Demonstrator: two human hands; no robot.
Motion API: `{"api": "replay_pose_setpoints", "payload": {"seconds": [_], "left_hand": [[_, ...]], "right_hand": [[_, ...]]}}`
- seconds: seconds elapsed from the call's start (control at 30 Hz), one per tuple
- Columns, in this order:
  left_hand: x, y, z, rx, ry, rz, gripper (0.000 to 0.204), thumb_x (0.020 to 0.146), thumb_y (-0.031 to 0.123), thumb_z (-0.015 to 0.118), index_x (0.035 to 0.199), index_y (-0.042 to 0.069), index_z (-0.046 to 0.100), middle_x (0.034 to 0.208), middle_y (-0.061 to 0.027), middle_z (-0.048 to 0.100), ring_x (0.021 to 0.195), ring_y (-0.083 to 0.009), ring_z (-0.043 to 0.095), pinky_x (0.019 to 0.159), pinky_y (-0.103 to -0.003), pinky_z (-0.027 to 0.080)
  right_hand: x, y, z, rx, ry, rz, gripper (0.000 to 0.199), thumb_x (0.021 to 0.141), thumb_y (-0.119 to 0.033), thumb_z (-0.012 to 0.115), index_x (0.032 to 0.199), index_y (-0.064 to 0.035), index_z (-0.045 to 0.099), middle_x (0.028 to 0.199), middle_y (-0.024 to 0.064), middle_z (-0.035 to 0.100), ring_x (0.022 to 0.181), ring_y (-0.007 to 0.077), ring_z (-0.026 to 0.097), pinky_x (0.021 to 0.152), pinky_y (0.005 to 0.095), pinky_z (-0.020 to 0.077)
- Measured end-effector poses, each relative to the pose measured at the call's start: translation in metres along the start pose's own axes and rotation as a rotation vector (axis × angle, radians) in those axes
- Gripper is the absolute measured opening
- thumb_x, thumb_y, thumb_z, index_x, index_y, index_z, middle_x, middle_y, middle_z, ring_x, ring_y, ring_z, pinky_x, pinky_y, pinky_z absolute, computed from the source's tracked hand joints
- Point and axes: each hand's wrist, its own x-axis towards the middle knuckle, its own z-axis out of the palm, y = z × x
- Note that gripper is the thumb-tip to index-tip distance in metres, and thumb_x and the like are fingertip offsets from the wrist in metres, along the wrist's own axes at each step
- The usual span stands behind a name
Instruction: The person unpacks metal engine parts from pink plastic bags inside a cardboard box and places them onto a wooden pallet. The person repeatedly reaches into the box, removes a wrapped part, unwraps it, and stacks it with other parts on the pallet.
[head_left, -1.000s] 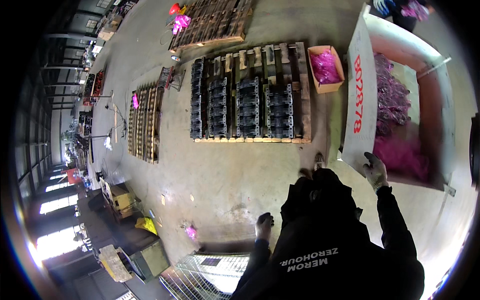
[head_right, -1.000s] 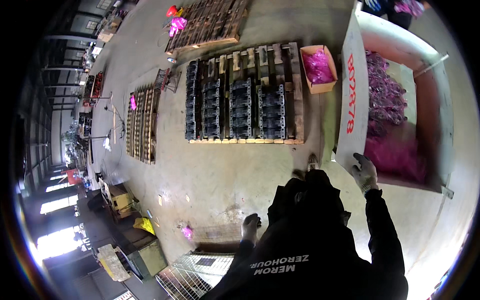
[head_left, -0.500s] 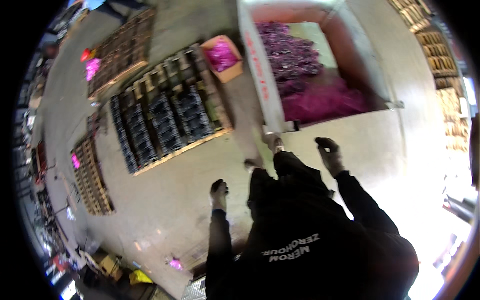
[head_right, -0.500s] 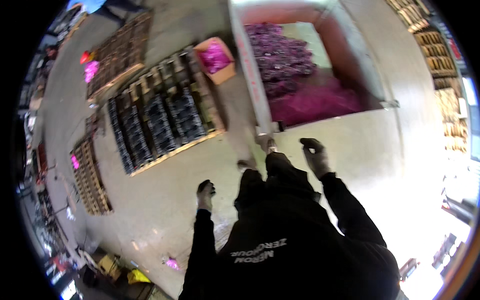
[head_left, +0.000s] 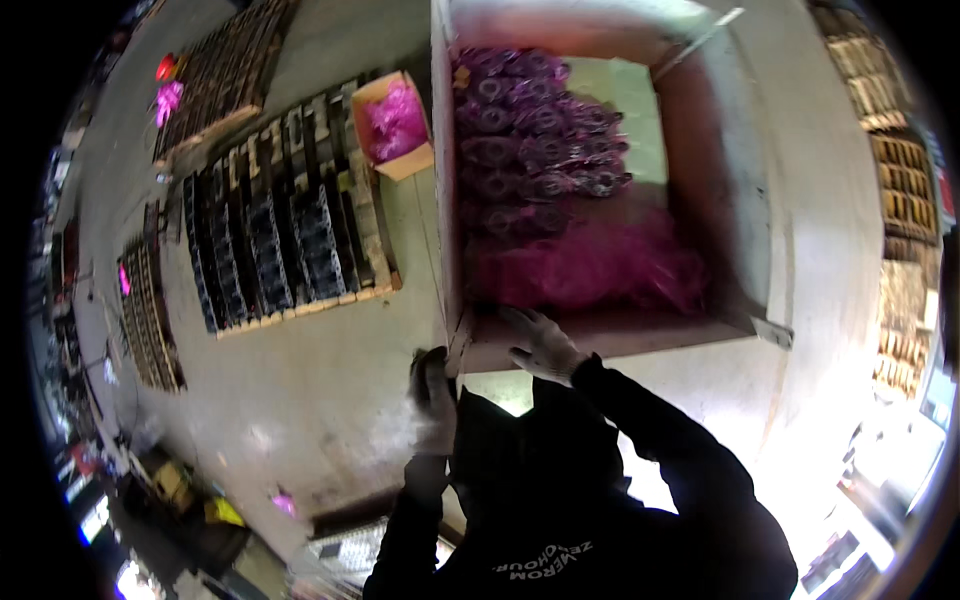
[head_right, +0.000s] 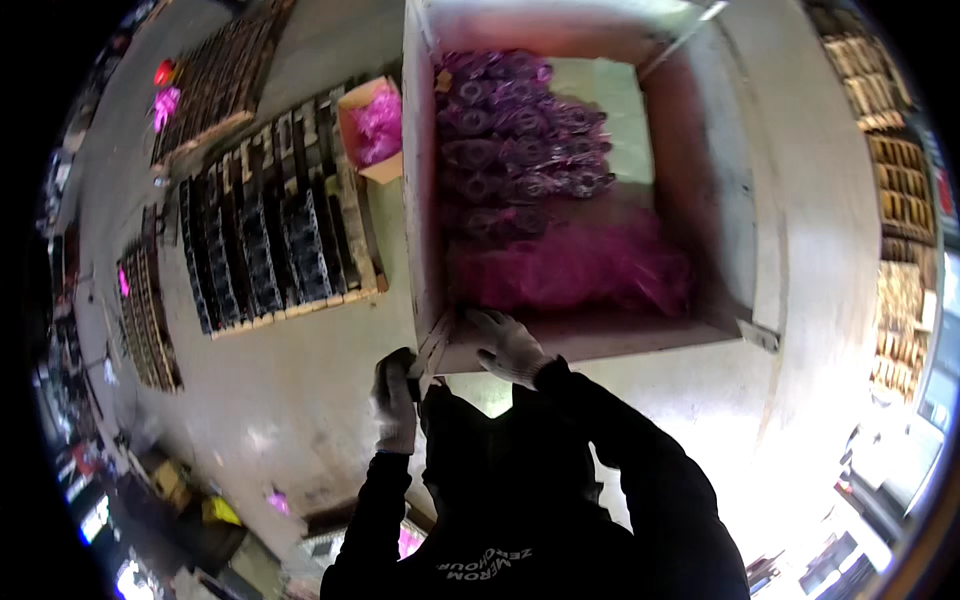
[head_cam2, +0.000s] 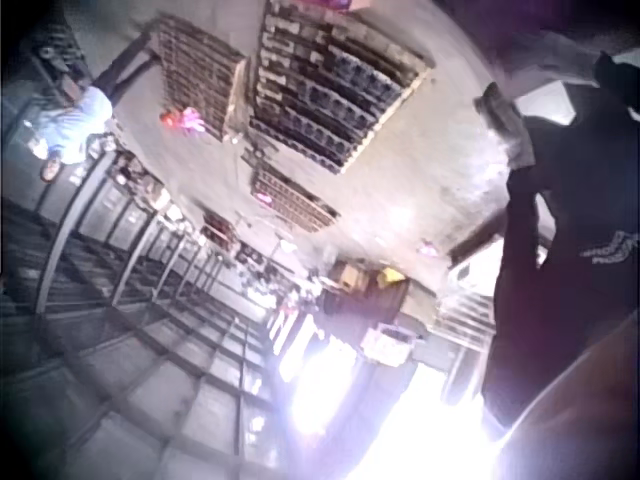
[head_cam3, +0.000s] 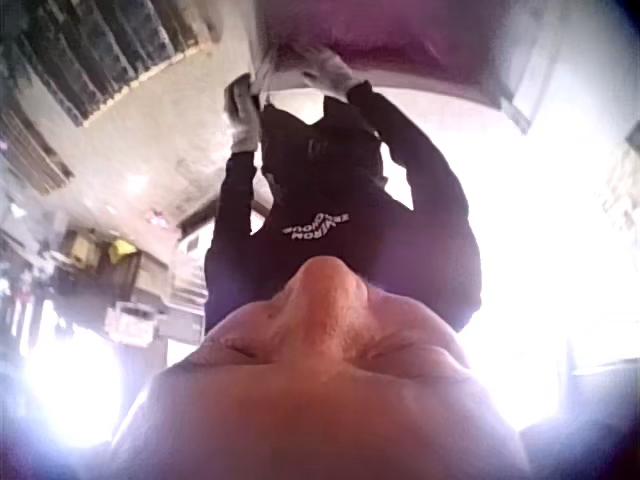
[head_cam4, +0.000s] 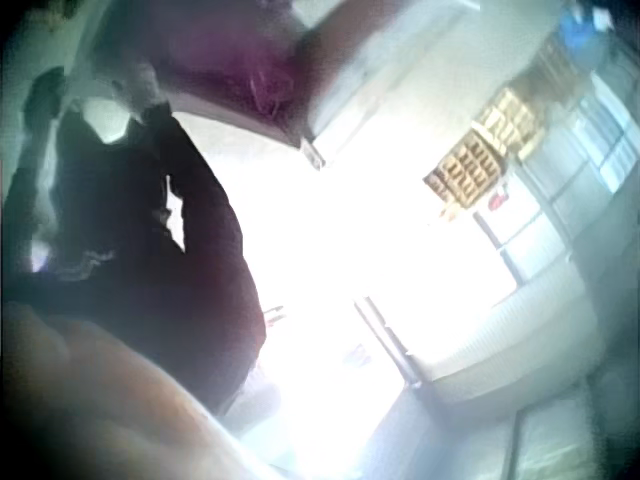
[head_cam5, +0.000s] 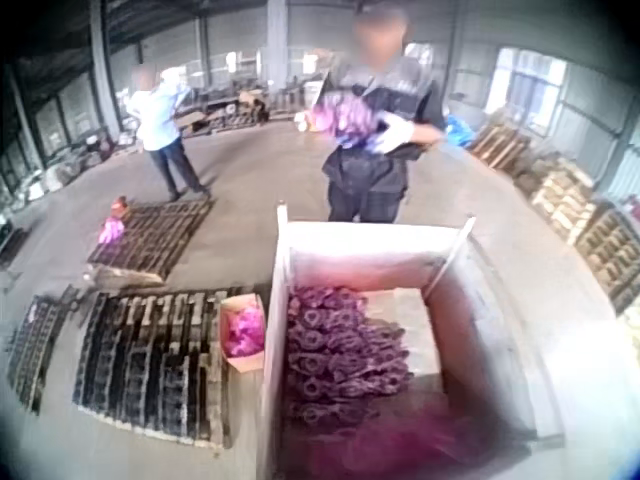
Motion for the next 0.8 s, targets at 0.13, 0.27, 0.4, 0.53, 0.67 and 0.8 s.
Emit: {"api": "replay_pose_setpoints", "payload": {"seconds": [0.13,0.27,0.4,0.53,0.67,0.8], "left_hand": [[0.005,0.003,0.041,0.605,0.115,0.162,0.015,0.098,0.013,0.059,0.102,0.003,0.070,0.097,-0.0125,0.069,0.090,-0.0283,0.068,0.081,-0.036,0.055],[0.008,0.022,0.051,0.771,0.173,0.256,0.013,0.092,0.007,0.061,0.097,0.001,0.070,0.093,-0.0145,0.069,0.086,-0.0315,0.067,0.078,-0.038,0.055],[0.000,0.016,0.062,0.820,0.254,0.115,0.012,0.092,0.010,0.061,0.094,0.001,0.069,0.092,-0.0146,0.069,0.086,-0.0357,0.066,0.081,-0.044,0.053],[0.003,0.021,0.065,0.862,0.199,0.079,0.015,0.092,0.011,0.060,0.098,-0.001,0.068,0.097,-0.0172,0.067,0.091,-0.0375,0.064,0.084,-0.047,0.052],[0.005,0.029,0.067,0.895,0.176,0.049,0.014,0.091,0.007,0.059,0.099,-0.002,0.067,0.097,-0.0184,0.067,0.091,-0.0380,0.064,0.084,-0.048,0.052],[0.002,0.022,0.063,0.876,0.207,0.025,0.013,0.090,0.004,0.059,0.099,-0.002,0.066,0.097,-0.0182,0.066,0.091,-0.0373,0.064,0.082,-0.047,0.052]], "right_hand": [[0.078,0.083,0.015,-0.324,-0.241,-0.082,0.067,0.087,-0.026,0.067,0.150,-0.0168,0.044,0.150,0.0160,0.046,0.138,0.0353,0.043,0.114,0.0504,0.0351],[0.122,0.213,0.046,-0.614,-0.365,-0.162,0.076,0.091,-0.049,0.058,0.158,-0.0209,0.033,0.161,0.0169,0.033,0.149,0.0382,0.029,0.124,0.0550,0.0147],[0.090,0.337,-0.010,-0.754,-0.497,-0.127,0.062,0.090,-0.041,0.060,0.147,-0.0187,0.051,0.157,0.0193,0.040,0.148,0.0342,0.034,0.122,0.0558,0.0206],[0.008,0.463,-0.125,-0.919,-0.430,0.347,0.035,0.089,-0.028,0.059,0.119,-0.0144,0.070,0.127,0.0169,0.066,0.116,0.0346,0.064,0.099,0.0491,0.0508],[0.009,0.423,-0.218,-0.880,-0.368,0.757,0.041,0.086,-0.014,0.057,0.127,-0.0110,0.065,0.127,0.0189,0.065,0.116,0.0365,0.063,0.097,0.0458,0.0509],[0.079,0.337,-0.217,-0.484,0.132,0.301,0.047,0.082,-0.001,0.055,0.128,-0.0072,0.061,0.119,0.0205,0.065,0.111,0.0413,0.062,0.091,0.0468,0.0516]]}}
